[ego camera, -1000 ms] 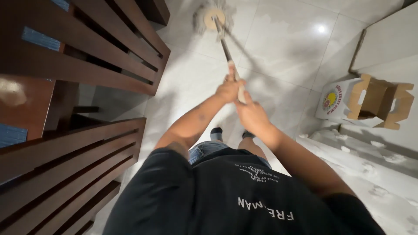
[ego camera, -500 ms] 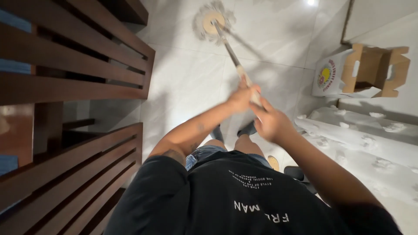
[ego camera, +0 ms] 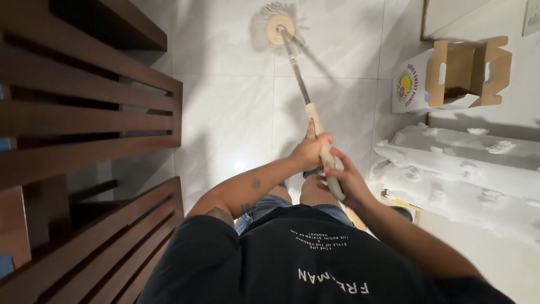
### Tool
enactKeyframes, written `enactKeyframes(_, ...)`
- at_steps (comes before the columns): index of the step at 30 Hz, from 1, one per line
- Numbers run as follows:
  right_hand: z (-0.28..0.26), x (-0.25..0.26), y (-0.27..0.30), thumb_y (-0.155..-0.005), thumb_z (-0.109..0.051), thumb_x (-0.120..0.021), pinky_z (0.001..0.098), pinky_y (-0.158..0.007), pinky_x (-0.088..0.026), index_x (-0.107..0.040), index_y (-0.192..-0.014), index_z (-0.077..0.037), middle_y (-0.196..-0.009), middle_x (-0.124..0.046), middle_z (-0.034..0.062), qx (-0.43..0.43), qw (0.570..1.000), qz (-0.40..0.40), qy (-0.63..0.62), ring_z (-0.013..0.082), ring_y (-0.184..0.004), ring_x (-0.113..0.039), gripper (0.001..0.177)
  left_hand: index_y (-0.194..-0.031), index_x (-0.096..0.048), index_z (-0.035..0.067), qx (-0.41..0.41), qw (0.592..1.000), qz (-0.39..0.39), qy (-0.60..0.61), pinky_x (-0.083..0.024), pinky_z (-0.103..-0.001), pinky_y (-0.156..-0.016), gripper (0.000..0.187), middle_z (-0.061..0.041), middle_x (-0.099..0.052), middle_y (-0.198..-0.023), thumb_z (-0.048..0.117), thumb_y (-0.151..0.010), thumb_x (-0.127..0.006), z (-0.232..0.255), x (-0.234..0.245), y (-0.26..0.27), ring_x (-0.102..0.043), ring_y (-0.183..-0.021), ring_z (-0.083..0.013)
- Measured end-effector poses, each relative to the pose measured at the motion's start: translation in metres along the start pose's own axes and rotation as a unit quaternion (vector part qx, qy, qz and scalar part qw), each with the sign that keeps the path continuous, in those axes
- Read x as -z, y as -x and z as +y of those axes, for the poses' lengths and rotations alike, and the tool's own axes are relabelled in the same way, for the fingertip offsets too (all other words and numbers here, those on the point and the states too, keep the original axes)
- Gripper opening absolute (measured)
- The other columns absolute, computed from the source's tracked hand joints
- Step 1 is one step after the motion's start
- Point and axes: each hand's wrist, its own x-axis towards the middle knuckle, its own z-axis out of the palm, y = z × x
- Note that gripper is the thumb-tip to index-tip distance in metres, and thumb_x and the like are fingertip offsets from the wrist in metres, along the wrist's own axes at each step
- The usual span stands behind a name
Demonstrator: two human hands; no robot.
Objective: Mopping the tiled floor in a dining area.
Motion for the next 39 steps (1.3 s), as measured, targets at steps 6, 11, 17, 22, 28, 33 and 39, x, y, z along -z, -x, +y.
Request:
enactKeyframes(6,-0.067,-0.029,-0.121,-0.09,-0.004,-0.067,0.0354,-0.062,-0.058,-0.055,-0.145,-0.014,-0.114,-0.067,0.0126,0.084,0.994,-0.067,-0.003,0.0222,-0.073,-0.067,0.057,-0.125,-0.058,0.021,-0.17,0.954,-0.025,-0.245,-0.06,-0.038,-0.089,0.05,-0.027,-0.019,-0.16,0.002,-0.08,-0.071,0.022,0.086,-0.12,-0.062,-0.115,-0.0377)
enactKeyframes(11,-0.066,-0.018,-0.117,-0.089,-0.005,-0.068,0.0345,-0.063,-0.058,-0.053,-0.146,-0.013,-0.107,-0.067,0.0107,0.094,0.994,0.01,-0.058,0.0209,-0.074,-0.067,0.059,-0.127,-0.06,0.024,-0.114,0.92,-0.045,-0.374,-0.052,-0.043,-0.1,0.049,-0.032,-0.02,-0.16,0.021,-0.081,-0.076,0.041,0.065,-0.14,-0.061,-0.12,-0.0421)
enactKeyframes(17,-0.027,0.09,0.013,-0.088,-0.004,-0.06,0.0308,-0.061,-0.056,-0.048,-0.156,-0.013,-0.112,-0.068,0.0129,0.06,0.996,0.067,-0.017,0.0184,-0.076,-0.065,0.069,-0.143,-0.039,0.003,0.008,0.994,-0.086,-0.061,-0.044,-0.048,-0.107,0.071,-0.029,-0.049,-0.146,0.04,-0.087,-0.06,0.043,-0.075,-0.06,-0.057,-0.128,-0.0447)
enactKeyframes(22,-0.044,0.12,0.001,-0.088,-0.003,-0.055,0.0319,-0.062,-0.058,-0.045,-0.155,-0.015,-0.117,-0.067,0.0151,0.063,0.99,0.104,-0.072,0.0205,-0.079,-0.068,0.069,-0.153,-0.019,0.001,0.03,0.983,-0.12,-0.139,-0.044,-0.05,-0.105,0.09,-0.028,-0.043,-0.148,0.052,-0.088,-0.054,0.059,-0.113,-0.107,-0.057,-0.124,-0.047)
enactKeyframes(28,-0.077,0.119,-0.087,-0.09,-0.003,-0.058,0.0323,-0.062,-0.058,-0.047,-0.155,-0.018,-0.112,-0.067,0.0149,0.12,0.98,0.086,-0.136,0.0208,-0.078,-0.066,0.068,-0.123,-0.067,0.021,-0.135,0.891,-0.117,-0.417,-0.048,-0.048,-0.103,0.039,-0.028,-0.049,-0.144,0.043,-0.094,-0.054,0.05,-0.097,-0.22,-0.059,-0.122,-0.0441)
enactKeyframes(33,-0.019,0.161,-0.007,-0.088,-0.004,-0.06,0.0306,-0.059,-0.055,-0.047,-0.155,-0.016,-0.119,-0.068,0.012,0.102,0.979,0.123,-0.129,0.0186,-0.077,-0.065,0.069,-0.122,-0.072,0.016,-0.208,0.889,-0.165,-0.374,-0.039,-0.051,-0.113,0.042,-0.037,-0.025,-0.158,0.042,-0.094,-0.056,-0.026,-0.18,-0.179,-0.047,-0.135,-0.053)
enactKeyframes(39,-0.036,0.182,0.036,-0.085,-0.004,-0.058,0.0355,-0.061,-0.059,-0.043,-0.154,-0.022,-0.121,-0.066,0.0124,0.037,0.982,0.166,-0.086,0.02,-0.078,-0.067,0.073,-0.136,-0.047,0.015,-0.192,0.908,-0.188,-0.322,-0.04,-0.052,-0.115,0.05,-0.039,-0.023,-0.162,0.043,-0.096,-0.056,-0.003,-0.217,-0.151,-0.042,-0.141,-0.0531)
